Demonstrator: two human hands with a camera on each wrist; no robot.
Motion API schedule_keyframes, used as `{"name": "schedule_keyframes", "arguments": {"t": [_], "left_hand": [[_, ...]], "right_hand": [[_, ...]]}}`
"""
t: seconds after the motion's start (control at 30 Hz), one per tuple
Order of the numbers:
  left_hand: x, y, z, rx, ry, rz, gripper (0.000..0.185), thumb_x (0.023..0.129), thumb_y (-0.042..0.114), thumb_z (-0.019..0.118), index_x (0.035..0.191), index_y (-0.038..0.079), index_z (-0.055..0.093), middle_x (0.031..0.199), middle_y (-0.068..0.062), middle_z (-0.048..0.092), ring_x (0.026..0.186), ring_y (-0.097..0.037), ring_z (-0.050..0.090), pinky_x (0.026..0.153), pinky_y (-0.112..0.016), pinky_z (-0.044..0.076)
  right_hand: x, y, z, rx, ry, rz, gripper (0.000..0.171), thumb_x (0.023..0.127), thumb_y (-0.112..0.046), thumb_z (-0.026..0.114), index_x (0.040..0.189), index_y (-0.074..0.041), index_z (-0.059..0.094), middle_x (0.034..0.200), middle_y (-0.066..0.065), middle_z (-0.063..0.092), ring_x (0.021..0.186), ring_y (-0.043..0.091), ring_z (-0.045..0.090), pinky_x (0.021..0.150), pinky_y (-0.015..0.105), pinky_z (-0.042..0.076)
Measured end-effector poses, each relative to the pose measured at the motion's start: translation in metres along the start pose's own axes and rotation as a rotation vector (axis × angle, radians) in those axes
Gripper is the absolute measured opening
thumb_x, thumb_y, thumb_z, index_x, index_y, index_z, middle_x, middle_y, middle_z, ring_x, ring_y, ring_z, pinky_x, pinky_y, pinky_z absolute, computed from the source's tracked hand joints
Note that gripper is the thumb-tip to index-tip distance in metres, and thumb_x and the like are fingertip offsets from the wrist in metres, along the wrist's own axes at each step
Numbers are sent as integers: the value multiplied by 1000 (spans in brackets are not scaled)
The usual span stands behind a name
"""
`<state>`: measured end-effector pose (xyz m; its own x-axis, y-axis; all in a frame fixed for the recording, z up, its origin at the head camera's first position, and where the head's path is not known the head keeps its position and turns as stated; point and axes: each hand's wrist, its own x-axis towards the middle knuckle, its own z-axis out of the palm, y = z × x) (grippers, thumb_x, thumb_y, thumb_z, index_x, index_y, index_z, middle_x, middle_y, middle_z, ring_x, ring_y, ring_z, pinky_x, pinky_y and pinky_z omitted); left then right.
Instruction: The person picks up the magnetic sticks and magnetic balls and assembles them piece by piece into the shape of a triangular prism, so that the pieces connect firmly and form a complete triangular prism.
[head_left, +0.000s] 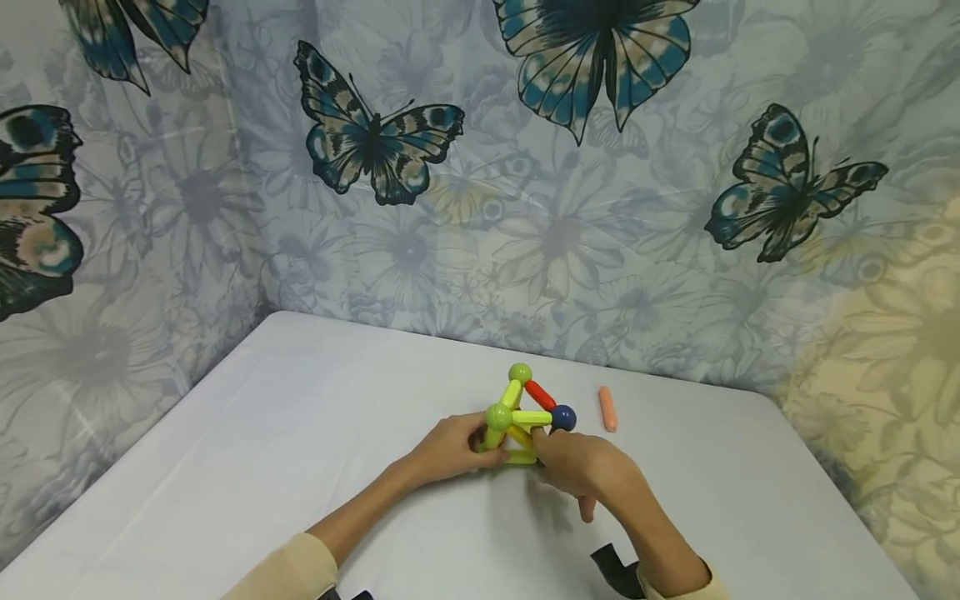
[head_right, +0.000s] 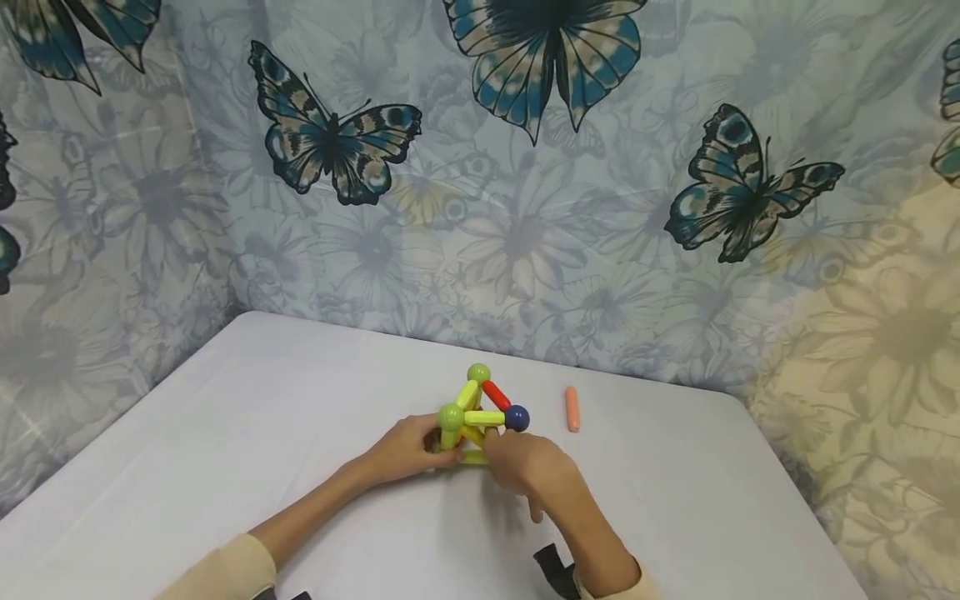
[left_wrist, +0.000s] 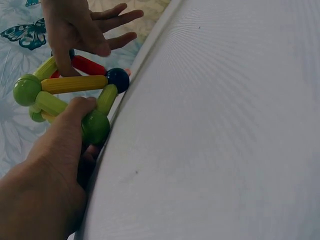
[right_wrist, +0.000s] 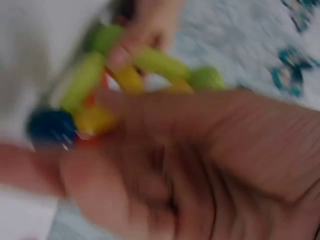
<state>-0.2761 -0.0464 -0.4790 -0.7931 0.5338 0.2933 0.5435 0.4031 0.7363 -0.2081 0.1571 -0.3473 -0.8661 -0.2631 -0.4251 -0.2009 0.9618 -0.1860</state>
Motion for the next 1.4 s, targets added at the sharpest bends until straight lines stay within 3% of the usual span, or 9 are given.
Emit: {"name": "schedule_keyframes", "arguments": {"t": [0.07, 0.2, 0.3, 0.47, 0.7, 0.87, 1.03, 1.2, 1.4], "left_hand": [[0, -1, 1, -11, 6, -3, 29, 90, 40, 80, 107, 22, 64, 78, 11, 55, 68, 1, 48, 62, -18, 41], [2, -1, 2, -48, 64, -15, 34, 90, 36, 82, 90, 15, 55, 70, 10, 46, 63, 2, 41, 59, -16, 35], [3, 0, 2, -65, 139, -31, 43, 90, 34, 83, 78, 11, 49, 64, 9, 40, 60, 1, 36, 57, -16, 30], [3, -4, 1, -51, 217, -45, 33, 90, 28, 83, 83, 10, 55, 68, 4, 49, 62, -1, 40, 58, -16, 34], [0, -5, -1, 46, 39, -4, 65, 80, 47, 89, 132, 19, 60, 116, 5, 67, 103, -8, 61, 90, -26, 53], [1, -1, 0, 62, -11, 12, 55, 86, 49, 84, 129, 22, 62, 107, 10, 68, 97, -6, 62, 88, -25, 52], [3, 0, 0, 34, 6, 14, 38, 92, 40, 78, 122, 22, 63, 93, 10, 67, 84, -4, 59, 76, -21, 48], [3, 0, -1, 11, 13, 7, 36, 91, 33, 78, 121, 22, 63, 90, 9, 67, 81, -4, 58, 72, -20, 47], [4, 0, -1, 17, 8, -24, 34, 91, 31, 77, 119, 21, 61, 87, 9, 65, 77, -4, 55, 68, -20, 45]], "right_hand": [[-5, 10, -10, 128, -101, 6, 39, 101, -19, 70, 136, -14, 53, 94, 16, 68, 57, 28, 73, 69, 36, 59], [-8, 37, -24, 246, -205, -59, 27, 98, -22, 73, 121, -12, 62, 81, 12, 73, 64, 25, 75, 71, 35, 60], [2, 56, -25, 234, -200, -85, 18, 97, -22, 74, 106, -10, 63, 80, 10, 74, 71, 23, 75, 75, 35, 59], [32, 73, -16, 189, -148, -192, 31, 94, -25, 78, 116, -11, 62, 108, 2, 71, 102, 19, 69, 94, 44, 53], [44, 72, -13, 292, -331, -459, 59, 96, -20, 76, 147, -15, 48, 144, 5, 57, 122, 23, 67, 103, 34, 53], [34, 87, -28, 427, -350, -577, 35, 106, -19, 61, 135, -2, 57, 130, 26, 65, 102, 22, 74, 81, 25, 57], [22, 125, -42, 479, -168, -507, 25, 109, -17, 53, 107, 6, 63, 97, 37, 67, 78, 22, 73, 63, 26, 55], [35, 149, -32, 270, 196, -276, 35, 104, -9, 56, 134, 8, 56, 133, 31, 61, 118, 46, 66, 95, 51, 57], [44, 156, -21, 130, 123, -175, 44, 99, -14, 65, 140, 1, 58, 144, 27, 58, 136, 49, 52, 111, 67, 41]]}}
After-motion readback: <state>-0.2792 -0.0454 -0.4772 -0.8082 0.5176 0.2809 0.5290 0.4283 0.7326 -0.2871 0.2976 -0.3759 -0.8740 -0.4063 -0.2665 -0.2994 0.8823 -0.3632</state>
